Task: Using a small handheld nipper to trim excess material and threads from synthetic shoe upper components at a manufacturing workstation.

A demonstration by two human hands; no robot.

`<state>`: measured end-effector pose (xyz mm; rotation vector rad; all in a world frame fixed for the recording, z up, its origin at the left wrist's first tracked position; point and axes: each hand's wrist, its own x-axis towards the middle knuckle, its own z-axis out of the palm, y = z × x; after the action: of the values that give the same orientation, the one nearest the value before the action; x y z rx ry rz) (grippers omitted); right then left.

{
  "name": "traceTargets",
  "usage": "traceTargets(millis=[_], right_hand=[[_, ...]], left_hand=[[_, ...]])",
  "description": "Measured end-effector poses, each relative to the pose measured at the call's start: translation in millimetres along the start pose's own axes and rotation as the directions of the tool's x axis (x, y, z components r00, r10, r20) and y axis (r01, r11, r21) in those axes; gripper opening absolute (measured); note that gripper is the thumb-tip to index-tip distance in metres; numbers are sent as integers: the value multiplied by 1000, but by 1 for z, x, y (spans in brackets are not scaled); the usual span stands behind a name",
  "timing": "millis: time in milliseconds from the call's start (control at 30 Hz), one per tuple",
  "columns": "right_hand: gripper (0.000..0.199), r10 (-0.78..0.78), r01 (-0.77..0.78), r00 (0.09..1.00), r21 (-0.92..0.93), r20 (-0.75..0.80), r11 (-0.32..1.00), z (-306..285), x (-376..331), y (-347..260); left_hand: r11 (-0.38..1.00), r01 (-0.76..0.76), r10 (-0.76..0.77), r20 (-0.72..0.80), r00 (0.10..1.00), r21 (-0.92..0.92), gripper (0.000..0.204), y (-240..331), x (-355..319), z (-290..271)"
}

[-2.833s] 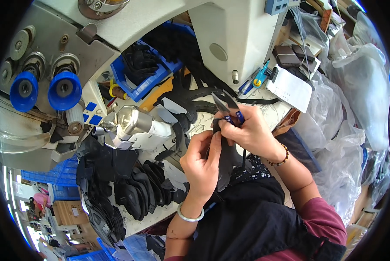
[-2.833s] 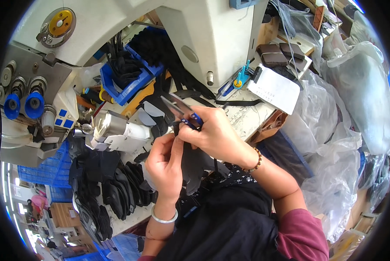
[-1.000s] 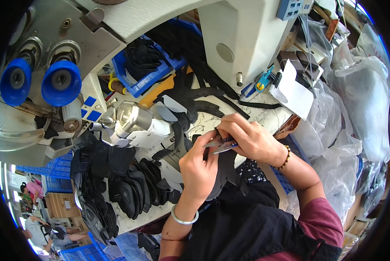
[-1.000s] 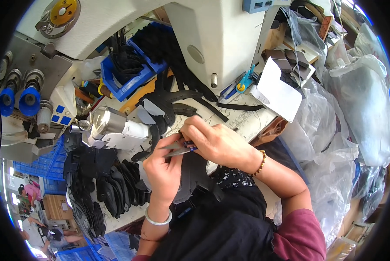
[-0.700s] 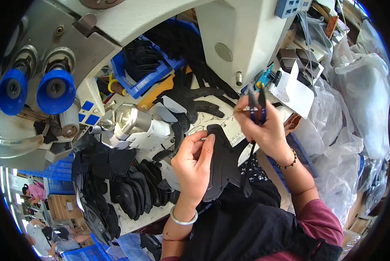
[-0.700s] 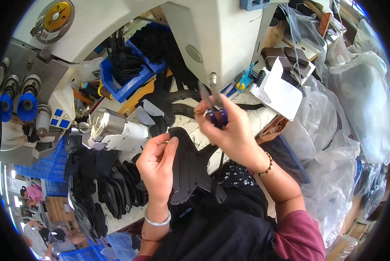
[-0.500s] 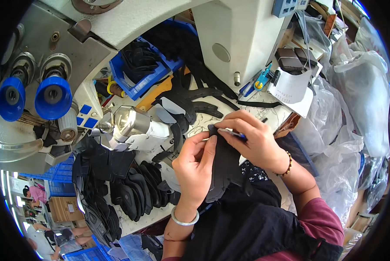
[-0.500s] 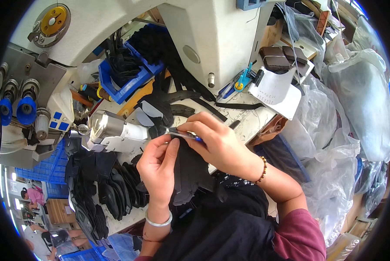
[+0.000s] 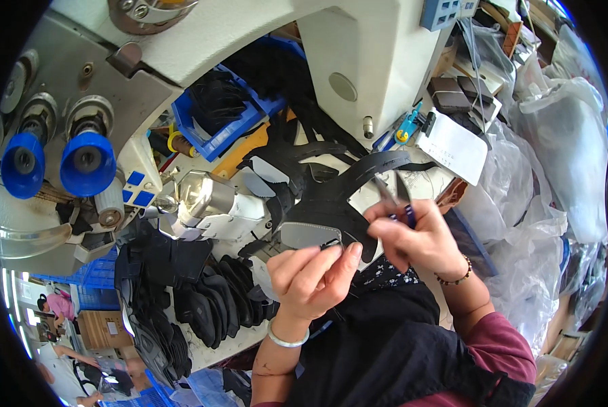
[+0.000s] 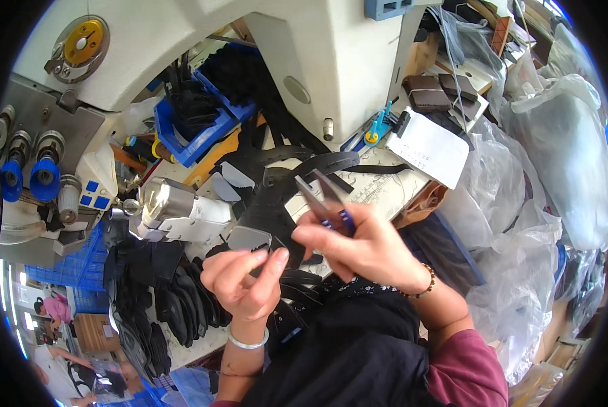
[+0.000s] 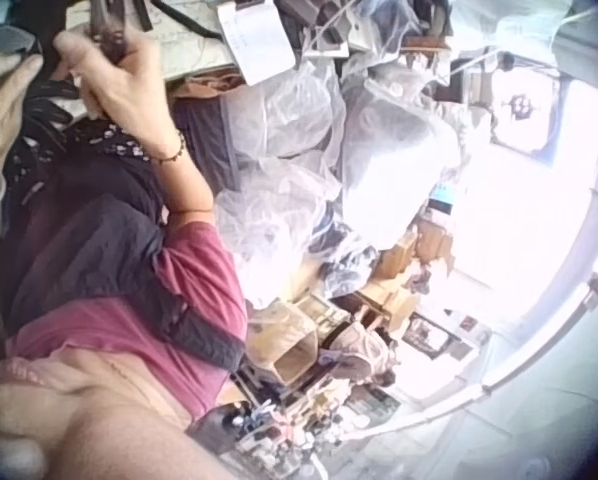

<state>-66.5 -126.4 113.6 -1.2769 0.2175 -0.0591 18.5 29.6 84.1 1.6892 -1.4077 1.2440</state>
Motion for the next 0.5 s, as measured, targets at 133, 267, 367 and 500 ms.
traceTargets(millis=[133,267,367,500], right_hand=[[17,-56,61,996,66,-70,996,-5,7,22],[16,-142,135,983,-66,-118,989,-10,16,34],[19,-70,73,997,-95,40,993,-8,15,36],[22,-443,353,888,-432,-126,830,-5,22,51]], left_hand=[[933,285,-261,131,956,-220,19,7,-16,6],[-161,790,-674,651,350,-591,26,18,-32,0],[-519,586,-715,692,102,-622,27,15,-21,10],[-430,598,-799,593,97,-677,15,14,-12,16]])
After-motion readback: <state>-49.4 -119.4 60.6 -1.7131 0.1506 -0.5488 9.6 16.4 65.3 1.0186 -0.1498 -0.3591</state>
